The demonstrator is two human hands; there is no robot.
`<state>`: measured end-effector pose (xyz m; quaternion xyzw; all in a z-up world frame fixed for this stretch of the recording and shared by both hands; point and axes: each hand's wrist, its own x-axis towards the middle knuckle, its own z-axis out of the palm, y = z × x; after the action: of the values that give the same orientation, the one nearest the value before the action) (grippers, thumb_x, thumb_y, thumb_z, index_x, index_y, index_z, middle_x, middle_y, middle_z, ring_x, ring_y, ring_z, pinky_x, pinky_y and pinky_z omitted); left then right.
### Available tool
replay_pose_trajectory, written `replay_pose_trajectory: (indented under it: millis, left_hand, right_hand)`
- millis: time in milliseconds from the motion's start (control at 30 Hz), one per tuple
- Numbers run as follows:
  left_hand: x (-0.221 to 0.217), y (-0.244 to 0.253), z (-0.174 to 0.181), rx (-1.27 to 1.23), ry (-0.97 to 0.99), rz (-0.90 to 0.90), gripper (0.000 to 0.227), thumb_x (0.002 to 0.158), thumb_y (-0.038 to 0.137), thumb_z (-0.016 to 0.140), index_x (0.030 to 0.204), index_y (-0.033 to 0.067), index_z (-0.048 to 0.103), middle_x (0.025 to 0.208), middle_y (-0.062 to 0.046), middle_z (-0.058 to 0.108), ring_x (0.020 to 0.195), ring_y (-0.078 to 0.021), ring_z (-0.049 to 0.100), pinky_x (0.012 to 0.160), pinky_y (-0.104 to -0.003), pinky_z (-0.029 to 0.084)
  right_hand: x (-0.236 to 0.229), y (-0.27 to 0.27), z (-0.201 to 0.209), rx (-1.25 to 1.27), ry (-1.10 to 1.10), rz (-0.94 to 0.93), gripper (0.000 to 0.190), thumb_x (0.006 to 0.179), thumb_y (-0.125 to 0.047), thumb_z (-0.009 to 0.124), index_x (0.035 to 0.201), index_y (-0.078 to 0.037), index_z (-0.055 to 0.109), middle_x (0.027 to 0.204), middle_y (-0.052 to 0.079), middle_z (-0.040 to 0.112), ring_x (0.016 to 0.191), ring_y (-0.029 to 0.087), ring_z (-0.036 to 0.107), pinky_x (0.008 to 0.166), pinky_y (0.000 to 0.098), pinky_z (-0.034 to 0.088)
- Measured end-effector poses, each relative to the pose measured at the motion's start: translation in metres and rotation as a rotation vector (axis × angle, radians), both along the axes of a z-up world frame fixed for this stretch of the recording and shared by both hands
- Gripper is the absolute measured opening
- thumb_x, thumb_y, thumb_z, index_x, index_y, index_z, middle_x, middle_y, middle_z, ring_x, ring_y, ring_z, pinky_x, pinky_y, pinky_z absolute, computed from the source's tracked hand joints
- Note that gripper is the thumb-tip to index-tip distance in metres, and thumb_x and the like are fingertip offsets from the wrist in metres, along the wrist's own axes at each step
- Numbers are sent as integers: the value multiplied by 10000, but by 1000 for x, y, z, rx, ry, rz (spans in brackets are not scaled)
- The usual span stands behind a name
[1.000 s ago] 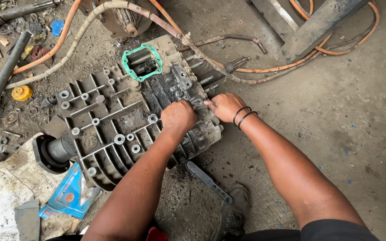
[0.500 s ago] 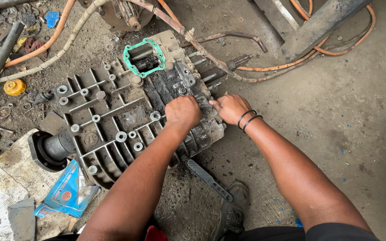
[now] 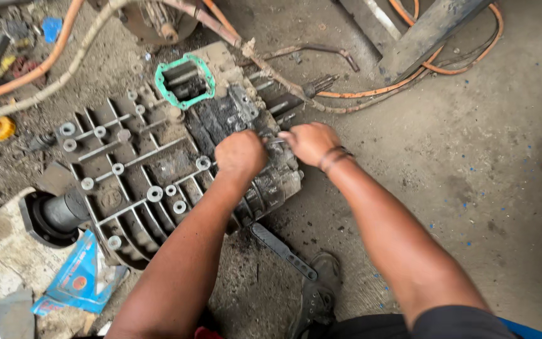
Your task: The person uses a metal file to scrape and clean the surface of a dirty engine block. They hold the engine steady with one hand while filing the top surface with the other, removing grime and residue.
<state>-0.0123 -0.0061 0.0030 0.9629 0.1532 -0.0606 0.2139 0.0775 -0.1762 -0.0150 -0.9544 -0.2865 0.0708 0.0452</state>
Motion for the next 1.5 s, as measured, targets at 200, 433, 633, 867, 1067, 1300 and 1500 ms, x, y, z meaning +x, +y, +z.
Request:
replay_pose_trajectory:
  millis: [200, 433, 633, 867, 1067, 1300, 1500]
  left_hand:
    - [0, 5, -5, -29, 74, 55, 428, 979, 438, 593, 1039, 48, 759, 1066, -208, 748, 1019, -372, 728, 878, -470, 575]
    - [-17, -6, 8, -26, 161, 17, 420, 985, 441, 580, 1032, 58, 745, 1032, -213, 754, 997, -366, 742, 859, -470, 583]
    - [-6, 2, 3, -18, 74, 68, 403, 1005, 423, 570, 998, 74, 771, 1031, -215, 757, 987, -380, 743, 861, -470, 582]
    - [-12, -6, 2, 7, 131, 14, 389, 931, 428, 622, 1031, 75, 752, 1055, -192, 750, 1001, -357, 741, 844, -457, 596]
    - [-21, -7, 3, -17, 37, 29, 421, 979, 456, 585, 996, 76, 765, 1010, -225, 750, 971, -386, 727, 859, -485, 564]
    - [2, 4, -10, 31, -73, 76, 388, 985, 395, 574, 981, 54, 760, 1005, -219, 761, 954, -383, 746, 849, -475, 586]
    - [-14, -9, -11, -31, 25, 0, 357, 978, 361, 581, 1003, 51, 756, 1025, -227, 750, 973, -383, 738, 846, -474, 584]
  right_hand:
    - [5, 14, 9, -35, 73, 65, 566, 1030, -530, 455, 852, -87, 758, 896, 198, 737, 893, 424, 691, 839, 553, 529]
    - [-19, 2, 22, -140, 131, 54, 561, 1036, -543, 429, 895, -119, 767, 891, 180, 753, 874, 388, 724, 845, 531, 539]
    - [-1, 21, 20, -82, 56, 18, 527, 1016, -522, 456, 867, -124, 768, 854, 170, 742, 831, 388, 712, 758, 534, 554]
    - [-22, 9, 30, -168, 194, -21, 584, 1072, -517, 405, 829, -112, 750, 778, 184, 732, 754, 356, 733, 746, 502, 572]
    - [-26, 0, 39, -101, 81, 24, 542, 1043, -517, 454, 849, -106, 749, 805, 187, 727, 764, 381, 716, 743, 522, 560]
    - [7, 24, 19, -3, -12, 26, 540, 1017, -527, 477, 855, -95, 758, 890, 188, 745, 888, 414, 700, 803, 547, 542]
    - [-9, -5, 18, -74, 88, 93, 553, 1040, -515, 462, 858, -83, 755, 918, 197, 743, 900, 418, 704, 836, 543, 546]
